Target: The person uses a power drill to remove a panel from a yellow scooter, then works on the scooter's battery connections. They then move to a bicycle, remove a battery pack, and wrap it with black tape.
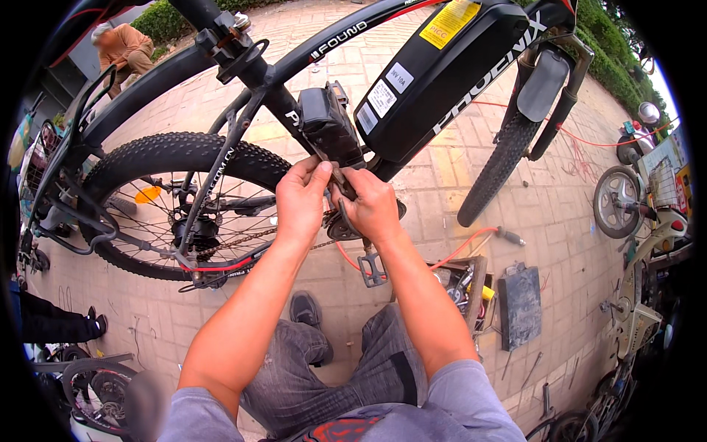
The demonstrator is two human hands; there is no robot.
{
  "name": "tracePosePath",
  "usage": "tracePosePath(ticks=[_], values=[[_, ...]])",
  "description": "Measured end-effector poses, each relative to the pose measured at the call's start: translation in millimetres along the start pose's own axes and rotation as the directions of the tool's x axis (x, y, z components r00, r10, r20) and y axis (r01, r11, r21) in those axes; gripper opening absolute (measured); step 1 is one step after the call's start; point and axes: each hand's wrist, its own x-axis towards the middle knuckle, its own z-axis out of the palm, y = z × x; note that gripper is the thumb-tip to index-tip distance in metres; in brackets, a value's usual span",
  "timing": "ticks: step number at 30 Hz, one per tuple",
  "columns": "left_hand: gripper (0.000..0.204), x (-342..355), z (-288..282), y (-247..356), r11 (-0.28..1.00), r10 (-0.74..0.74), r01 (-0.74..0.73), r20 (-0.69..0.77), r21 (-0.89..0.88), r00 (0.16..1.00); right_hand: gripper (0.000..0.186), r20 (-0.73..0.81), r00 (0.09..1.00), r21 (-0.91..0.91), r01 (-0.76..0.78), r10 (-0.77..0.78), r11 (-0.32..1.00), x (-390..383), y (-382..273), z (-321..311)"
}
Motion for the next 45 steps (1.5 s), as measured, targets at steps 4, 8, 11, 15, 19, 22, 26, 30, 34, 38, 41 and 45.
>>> tracePosePath(ticks=[4,8,11,15,19,22,26,30,34,38,41,45], values=[[0.027,-3.0,-2.5,-3.0,0.978,-0.196,0.19,0.069,0.086,0.978,0.024,-0.003,1.0,-0.03,0.0,0.0,1.0,2.1,-2.7,0.3],[0.041,-15.0,5.1,-12.9,0.991,-0.104,0.091,0.135,0.099,0.985,0.017,0.046,0.994,0.02,-0.096,0.095,0.995,1.2,-10.7,5.2],[0.053,-24.1,6.3,-19.6,0.989,-0.145,0.141,0.105,0.041,0.984,0.018,0.11,0.98,0.067,-0.173,0.165,0.983,1.7,-17.5,1.2],[0.054,-43.5,30.4,-0.3,0.885,-0.318,0.347,0.142,-0.31,0.937,0.017,0.082,0.986,0.068,-0.148,0.142,0.987,0.2,-11.9,2.2],[0.049,-32.4,19.2,-25.2,0.886,-0.223,0.278,0.186,-0.371,0.957,0.016,0.103,0.987,0.05,-0.126,0.12,0.991,0.2,-13.3,4.6],[0.051,-31.2,19.5,-37.6,0.891,-0.197,0.245,0.16,-0.382,0.967,0.017,0.092,0.991,0.052,-0.101,0.096,0.994,0.1,-7.8,6.1],[0.052,-30.0,20.0,-41.8,0.89,-0.198,0.245,0.156,-0.386,0.968,0.014,0.152,0.983,0.018,-0.11,0.106,0.994,1.4,-10.9,0.9],[0.052,-29.4,19.3,-42.5,0.906,-0.176,0.221,0.152,-0.362,0.973,0.014,0.163,0.981,0.037,-0.11,0.103,0.993,1.4,-9.5,0.6],[0.046,-30.4,21.3,-37.6,0.917,-0.176,0.225,0.17,-0.33,0.969,0.016,0.172,0.98,0.054,-0.112,0.101,0.992,2.5,-8.9,-0.3],[0.051,-31.3,21.9,-44.7,0.942,-0.134,0.173,0.149,-0.289,0.98,0.018,0.17,0.977,0.093,-0.147,0.13,0.985,0.9,-5.0,1.6],[0.052,-27.2,17.9,-46.0,0.96,-0.094,0.135,0.175,-0.245,0.98,0.018,0.174,0.98,0.029,-0.103,0.096,0.994,2.4,-5.3,1.7],[0.057,-34.4,16.2,-44.7,0.956,-0.157,0.205,0.225,-0.208,0.962,0.019,0.294,0.937,0.023,-0.204,0.188,0.979,2.7,-10.7,-12.5]])
